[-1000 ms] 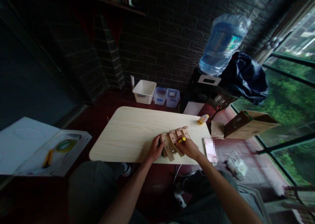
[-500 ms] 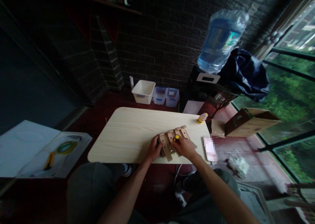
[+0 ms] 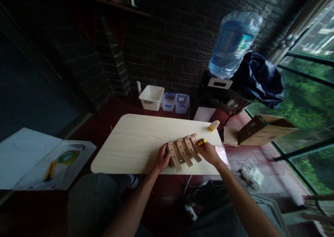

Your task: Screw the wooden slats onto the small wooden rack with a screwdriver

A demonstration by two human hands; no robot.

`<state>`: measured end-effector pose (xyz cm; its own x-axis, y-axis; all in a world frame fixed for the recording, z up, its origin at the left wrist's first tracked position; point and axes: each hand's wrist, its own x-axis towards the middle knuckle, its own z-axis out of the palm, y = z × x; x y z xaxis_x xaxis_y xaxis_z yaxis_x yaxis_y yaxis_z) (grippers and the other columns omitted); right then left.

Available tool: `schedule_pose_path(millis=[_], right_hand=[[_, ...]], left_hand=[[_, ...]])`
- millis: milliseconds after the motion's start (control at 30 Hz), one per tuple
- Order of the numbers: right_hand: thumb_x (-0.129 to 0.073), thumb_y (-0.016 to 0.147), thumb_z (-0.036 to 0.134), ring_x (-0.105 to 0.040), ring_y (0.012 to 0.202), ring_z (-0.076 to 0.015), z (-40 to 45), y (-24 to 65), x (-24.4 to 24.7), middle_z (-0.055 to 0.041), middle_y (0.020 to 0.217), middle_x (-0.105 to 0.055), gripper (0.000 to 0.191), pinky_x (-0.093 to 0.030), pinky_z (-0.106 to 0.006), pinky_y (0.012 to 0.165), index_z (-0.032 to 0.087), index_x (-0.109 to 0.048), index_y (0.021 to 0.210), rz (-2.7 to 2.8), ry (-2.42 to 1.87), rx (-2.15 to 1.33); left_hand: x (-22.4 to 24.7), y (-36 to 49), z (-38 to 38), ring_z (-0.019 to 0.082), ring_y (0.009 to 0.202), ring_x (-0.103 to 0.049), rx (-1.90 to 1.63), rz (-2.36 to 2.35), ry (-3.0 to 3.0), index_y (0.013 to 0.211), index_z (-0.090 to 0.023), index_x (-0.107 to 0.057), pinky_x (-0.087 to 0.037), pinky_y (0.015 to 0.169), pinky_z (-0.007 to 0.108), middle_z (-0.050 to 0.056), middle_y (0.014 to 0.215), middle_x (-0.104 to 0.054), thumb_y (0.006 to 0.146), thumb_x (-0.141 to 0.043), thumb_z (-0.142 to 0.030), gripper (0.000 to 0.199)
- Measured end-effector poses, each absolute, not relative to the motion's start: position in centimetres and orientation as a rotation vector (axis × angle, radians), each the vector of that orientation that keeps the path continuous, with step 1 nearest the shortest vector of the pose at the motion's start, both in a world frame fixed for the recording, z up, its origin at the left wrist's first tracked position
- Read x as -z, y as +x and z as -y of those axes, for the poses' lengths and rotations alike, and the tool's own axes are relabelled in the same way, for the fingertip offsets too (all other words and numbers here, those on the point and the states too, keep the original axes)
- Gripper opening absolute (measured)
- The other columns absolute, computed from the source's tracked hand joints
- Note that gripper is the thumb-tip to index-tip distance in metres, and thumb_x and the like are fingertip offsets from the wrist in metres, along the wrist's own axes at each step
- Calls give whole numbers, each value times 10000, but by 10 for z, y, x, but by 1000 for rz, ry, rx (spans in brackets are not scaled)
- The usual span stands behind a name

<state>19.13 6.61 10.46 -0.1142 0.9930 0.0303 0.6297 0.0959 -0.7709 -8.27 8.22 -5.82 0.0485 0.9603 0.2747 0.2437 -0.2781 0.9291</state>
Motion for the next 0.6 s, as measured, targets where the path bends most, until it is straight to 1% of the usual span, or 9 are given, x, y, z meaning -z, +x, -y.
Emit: schedule_pose_path(millis=[100,300,467,600], right_hand=[[-529,904,396,-685,772,-185,-66,190,-98,-48,877,-718,252,-489,-255,686,193,-606,1031,1855,-1601,-894],[-533,902,371,-650,722,-173,-67,185,-91,-33,836,-708,225,-467,-253,672,198,-627,1011,1954,-1607,-828],[-531,887,316,-638,755,-163,-69,187,-91,-20,882,-703,207,-482,-248,695,210,-620,1041,1965,-1514,-934],[-544,873,299,-643,783,-171,-71,187,-90,-19,906,-706,196,-487,-266,741,219,-624,1033,1936,-1558,-935]], left_hand=[[58,-83,-82,276,1338,-488,-1278,-1244,1623,1411,-208,-445,-377,1138,484,136,1417,-532,922,-521,-411,535],[56,-82,-83,276,1323,-502,-1262,-1261,1612,1400,-207,-458,-388,1129,481,134,1399,-547,923,-524,-413,524],[58,-81,-84,278,1311,-507,-1283,-1258,1609,1403,-227,-459,-388,1130,486,122,1381,-559,917,-529,-402,521],[60,-82,-84,274,1314,-504,-1274,-1257,1611,1406,-229,-452,-389,1130,477,119,1386,-552,915,-531,-398,526]])
